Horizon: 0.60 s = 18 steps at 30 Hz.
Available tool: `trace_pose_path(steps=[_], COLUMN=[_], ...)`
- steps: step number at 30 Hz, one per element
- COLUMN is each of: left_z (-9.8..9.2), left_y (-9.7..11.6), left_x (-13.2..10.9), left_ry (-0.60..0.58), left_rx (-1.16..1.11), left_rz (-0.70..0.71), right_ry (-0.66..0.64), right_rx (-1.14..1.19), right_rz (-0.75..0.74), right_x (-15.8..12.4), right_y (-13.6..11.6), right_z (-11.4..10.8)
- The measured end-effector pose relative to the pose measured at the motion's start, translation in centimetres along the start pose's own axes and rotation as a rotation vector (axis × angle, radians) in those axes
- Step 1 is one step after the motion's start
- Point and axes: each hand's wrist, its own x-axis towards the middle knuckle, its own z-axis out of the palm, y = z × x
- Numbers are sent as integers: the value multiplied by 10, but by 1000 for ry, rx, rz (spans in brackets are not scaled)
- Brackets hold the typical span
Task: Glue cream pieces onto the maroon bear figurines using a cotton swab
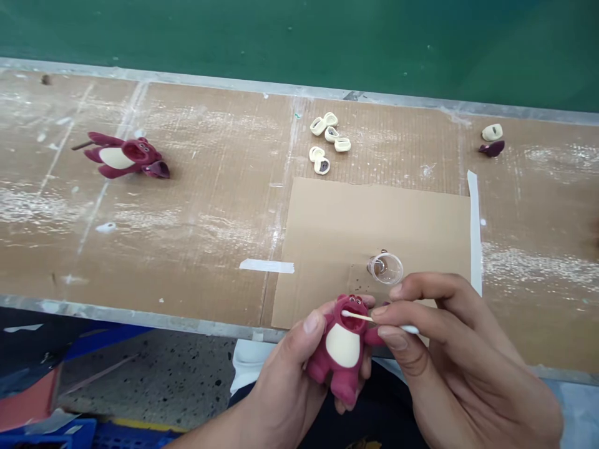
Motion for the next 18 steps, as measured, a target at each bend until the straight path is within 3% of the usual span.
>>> trace_pose_path(steps=[13, 18], left_z=[-2, -7], left_y=[0, 2], left_x=[-4, -10], left_ry=[-78, -61], left_rx=[24, 108], left_rz=[71, 80], right_ry=[42, 89], right_rx=[-33, 109], right_rz=[-2, 117], right_x=[0, -1], right_y=[-4, -13], right_z=[3, 9])
